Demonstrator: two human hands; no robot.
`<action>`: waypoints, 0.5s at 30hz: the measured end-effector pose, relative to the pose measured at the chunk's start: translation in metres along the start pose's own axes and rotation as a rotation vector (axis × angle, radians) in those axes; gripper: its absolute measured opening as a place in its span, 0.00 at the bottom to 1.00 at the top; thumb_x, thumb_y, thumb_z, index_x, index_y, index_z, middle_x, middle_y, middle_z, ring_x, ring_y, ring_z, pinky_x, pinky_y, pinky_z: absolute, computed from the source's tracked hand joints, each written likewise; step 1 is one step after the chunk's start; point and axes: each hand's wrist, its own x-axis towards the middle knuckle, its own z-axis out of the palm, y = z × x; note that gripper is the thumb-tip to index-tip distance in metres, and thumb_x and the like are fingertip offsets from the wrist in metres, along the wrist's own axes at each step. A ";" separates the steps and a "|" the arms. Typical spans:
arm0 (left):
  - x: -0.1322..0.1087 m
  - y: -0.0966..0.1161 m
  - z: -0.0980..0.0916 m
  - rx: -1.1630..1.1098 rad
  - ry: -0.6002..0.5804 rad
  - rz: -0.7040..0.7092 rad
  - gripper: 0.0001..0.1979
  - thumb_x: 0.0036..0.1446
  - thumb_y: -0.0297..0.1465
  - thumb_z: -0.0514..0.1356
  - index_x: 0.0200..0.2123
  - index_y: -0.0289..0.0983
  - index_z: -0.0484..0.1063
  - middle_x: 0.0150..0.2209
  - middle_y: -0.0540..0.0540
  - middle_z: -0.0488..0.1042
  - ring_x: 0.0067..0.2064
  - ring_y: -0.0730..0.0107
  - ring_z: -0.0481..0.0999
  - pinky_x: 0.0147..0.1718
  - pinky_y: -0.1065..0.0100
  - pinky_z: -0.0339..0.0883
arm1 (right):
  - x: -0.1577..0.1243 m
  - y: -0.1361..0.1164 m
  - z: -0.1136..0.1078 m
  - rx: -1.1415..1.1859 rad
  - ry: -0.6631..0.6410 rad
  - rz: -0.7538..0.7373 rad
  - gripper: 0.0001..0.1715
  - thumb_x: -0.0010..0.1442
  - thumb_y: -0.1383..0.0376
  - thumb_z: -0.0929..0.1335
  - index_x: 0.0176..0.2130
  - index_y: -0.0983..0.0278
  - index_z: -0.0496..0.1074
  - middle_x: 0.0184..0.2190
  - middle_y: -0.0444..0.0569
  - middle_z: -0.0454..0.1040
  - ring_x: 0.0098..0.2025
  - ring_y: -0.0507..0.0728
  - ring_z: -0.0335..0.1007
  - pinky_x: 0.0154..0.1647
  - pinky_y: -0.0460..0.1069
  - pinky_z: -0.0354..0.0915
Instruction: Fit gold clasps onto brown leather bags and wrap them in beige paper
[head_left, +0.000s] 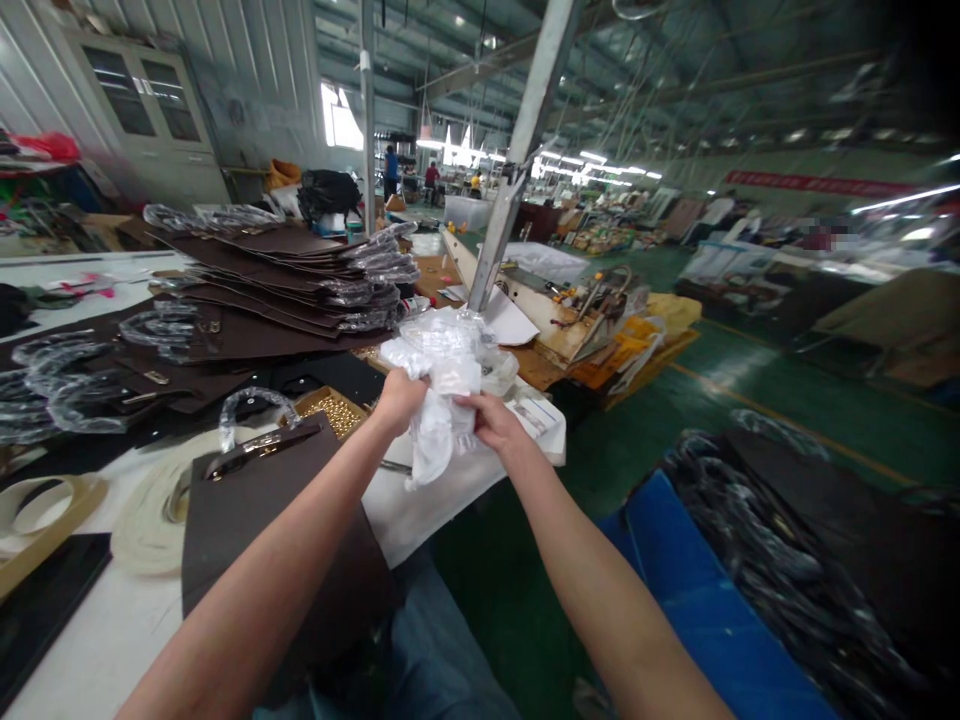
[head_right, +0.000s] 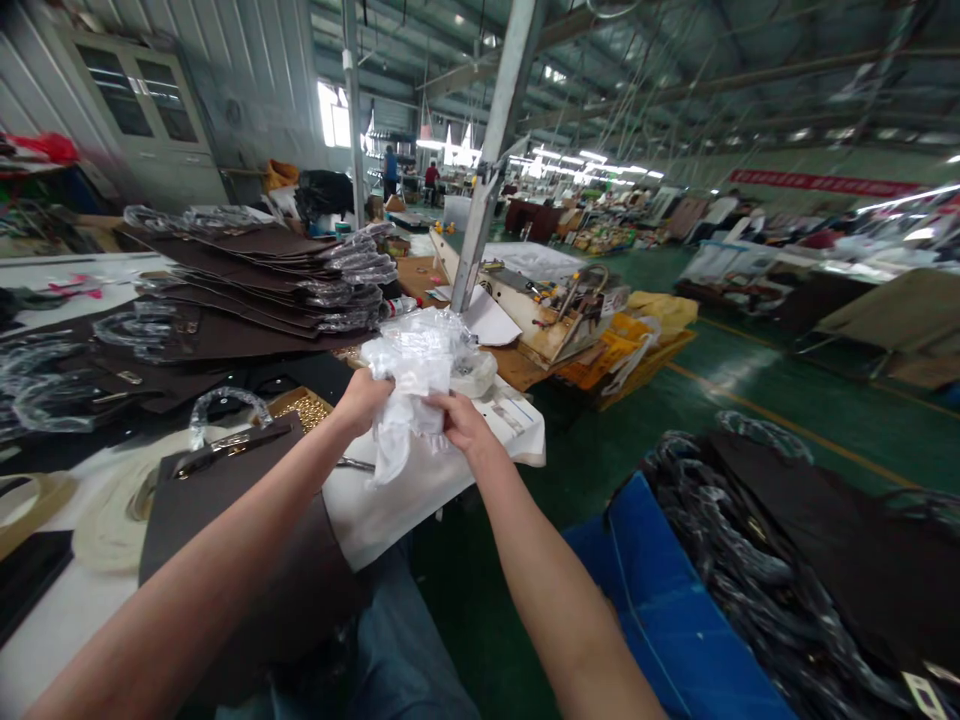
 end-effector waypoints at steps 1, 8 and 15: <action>0.002 0.001 -0.001 0.019 0.018 0.010 0.16 0.46 0.29 0.76 0.40 0.33 0.84 0.35 0.37 0.85 0.43 0.45 0.86 0.41 0.58 0.80 | 0.003 -0.001 -0.002 0.029 0.000 -0.016 0.29 0.45 0.68 0.85 0.48 0.61 0.83 0.43 0.52 0.90 0.48 0.70 0.89 0.51 0.61 0.85; 0.014 0.003 -0.015 0.150 0.118 0.074 0.10 0.48 0.25 0.72 0.37 0.34 0.82 0.36 0.36 0.84 0.48 0.42 0.85 0.48 0.55 0.78 | 0.018 -0.012 -0.014 0.051 -0.041 0.012 0.28 0.50 0.65 0.84 0.51 0.61 0.83 0.48 0.55 0.90 0.53 0.72 0.88 0.57 0.65 0.84; 0.032 0.014 -0.026 0.203 0.166 0.149 0.10 0.46 0.20 0.71 0.34 0.36 0.82 0.38 0.35 0.85 0.51 0.41 0.84 0.54 0.55 0.75 | 0.034 -0.017 -0.027 0.029 -0.058 -0.053 0.28 0.48 0.65 0.85 0.49 0.61 0.83 0.48 0.54 0.90 0.52 0.70 0.88 0.56 0.63 0.85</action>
